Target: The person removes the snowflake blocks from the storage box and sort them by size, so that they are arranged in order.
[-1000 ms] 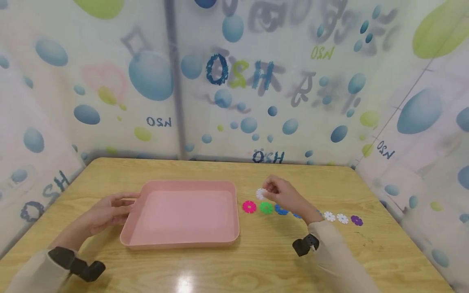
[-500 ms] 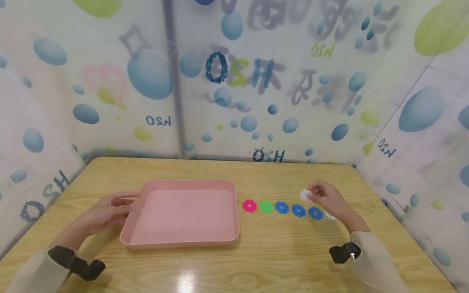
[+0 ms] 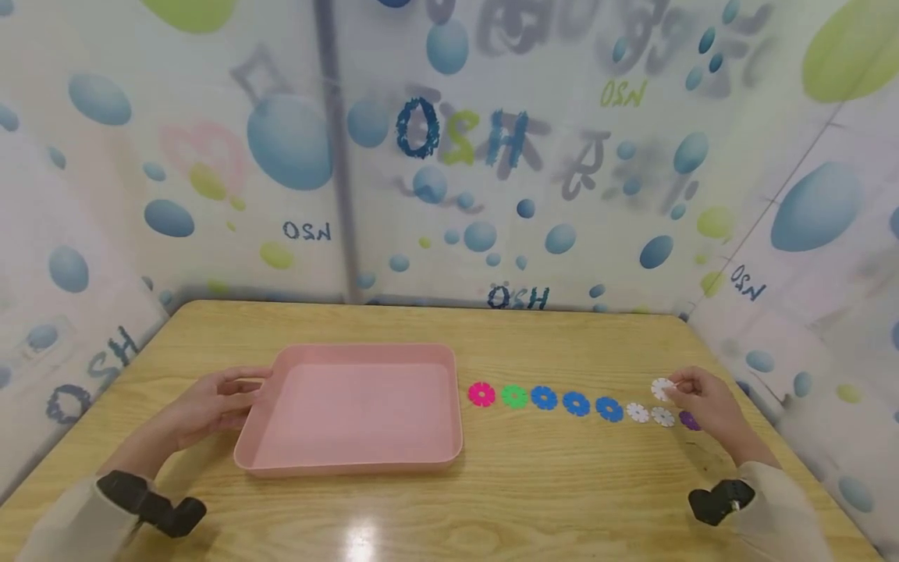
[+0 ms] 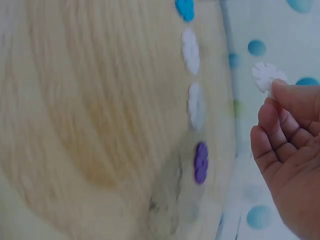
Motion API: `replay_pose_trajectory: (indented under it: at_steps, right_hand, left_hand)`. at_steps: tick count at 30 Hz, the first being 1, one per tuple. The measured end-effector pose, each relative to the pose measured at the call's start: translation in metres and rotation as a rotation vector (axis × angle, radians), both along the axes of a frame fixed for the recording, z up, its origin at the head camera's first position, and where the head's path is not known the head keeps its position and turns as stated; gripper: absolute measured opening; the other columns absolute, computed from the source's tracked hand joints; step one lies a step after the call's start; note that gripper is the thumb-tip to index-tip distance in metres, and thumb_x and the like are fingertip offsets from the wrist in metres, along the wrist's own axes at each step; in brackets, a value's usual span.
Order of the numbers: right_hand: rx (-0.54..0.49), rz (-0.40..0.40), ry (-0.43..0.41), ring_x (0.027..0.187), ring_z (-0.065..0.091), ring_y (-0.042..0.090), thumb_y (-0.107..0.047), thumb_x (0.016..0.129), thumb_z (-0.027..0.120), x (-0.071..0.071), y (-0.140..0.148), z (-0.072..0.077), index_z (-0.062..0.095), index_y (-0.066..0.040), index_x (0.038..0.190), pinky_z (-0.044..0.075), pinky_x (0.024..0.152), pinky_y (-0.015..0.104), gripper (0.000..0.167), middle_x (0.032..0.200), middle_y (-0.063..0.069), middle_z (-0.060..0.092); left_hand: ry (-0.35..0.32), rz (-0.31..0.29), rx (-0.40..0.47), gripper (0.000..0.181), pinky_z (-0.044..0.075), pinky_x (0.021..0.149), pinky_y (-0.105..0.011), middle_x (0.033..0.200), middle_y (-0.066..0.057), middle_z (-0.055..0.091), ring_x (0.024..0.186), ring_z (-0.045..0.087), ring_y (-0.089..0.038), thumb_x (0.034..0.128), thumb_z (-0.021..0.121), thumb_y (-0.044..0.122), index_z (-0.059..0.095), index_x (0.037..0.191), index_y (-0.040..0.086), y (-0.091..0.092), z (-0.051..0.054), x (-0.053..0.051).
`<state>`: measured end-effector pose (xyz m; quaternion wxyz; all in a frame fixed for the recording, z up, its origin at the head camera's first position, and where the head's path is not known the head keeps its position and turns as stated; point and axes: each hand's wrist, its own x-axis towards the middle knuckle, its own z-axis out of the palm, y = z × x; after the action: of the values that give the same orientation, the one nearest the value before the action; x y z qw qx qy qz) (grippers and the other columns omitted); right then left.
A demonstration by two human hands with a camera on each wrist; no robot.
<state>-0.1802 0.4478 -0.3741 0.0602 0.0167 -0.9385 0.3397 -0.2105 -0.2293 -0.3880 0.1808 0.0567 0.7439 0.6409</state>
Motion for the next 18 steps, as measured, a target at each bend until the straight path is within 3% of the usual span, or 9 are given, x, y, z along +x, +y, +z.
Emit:
replay_pose_trajectory:
  at_steps: [5,8,14,18]
  right_hand:
    - [-0.074,-0.082,-0.060,0.066,0.051,0.001,-0.015,0.094,0.052,0.010,0.027,-0.005,0.046,0.014,0.107,0.048,0.058,0.021,0.033,0.078,0.002,0.050]
    - [-0.069,-0.128,-0.067,0.065,0.053,0.002,-0.015,0.094,0.052,0.017,0.038,-0.007,0.045,0.017,0.109,0.050,0.058,0.019,0.036,0.077,0.003,0.051]
    - [-0.067,-0.166,-0.140,0.066,0.054,0.000,-0.017,0.095,0.048,0.025,0.052,-0.007,0.034,0.026,0.116,0.051,0.060,0.022,0.050,0.080,-0.002,0.055]
    - [-0.061,-0.178,-0.188,0.067,0.050,-0.006,-0.018,0.095,0.048,0.029,0.060,-0.010,0.031,0.028,0.119,0.050,0.060,0.020,0.054,0.087,0.007,0.059]
  left_hand:
    - [-0.004,-0.002,0.001,0.053,0.052,0.079,-0.034,0.127,-0.029,0.040,0.096,0.058,-0.019,0.0927,0.053,0.008,0.029,0.136,-0.009,0.001,0.001,-0.001]
    - [-0.006,-0.006,0.001,0.052,0.052,0.079,-0.034,0.128,-0.029,0.040,0.096,0.058,-0.019,0.0928,0.052,0.008,0.029,0.136,-0.009,0.002,0.002,-0.002]
    - [-0.001,-0.018,0.007,0.054,0.052,0.080,-0.035,0.129,-0.031,0.037,0.098,0.058,-0.020,0.0929,0.053,0.009,0.027,0.137,-0.010,0.002,0.004,-0.001]
    - [0.001,-0.026,0.006,0.054,0.052,0.080,-0.035,0.129,-0.032,0.037,0.099,0.058,-0.021,0.0928,0.053,0.008,0.027,0.136,-0.011,0.001,0.003,0.000]
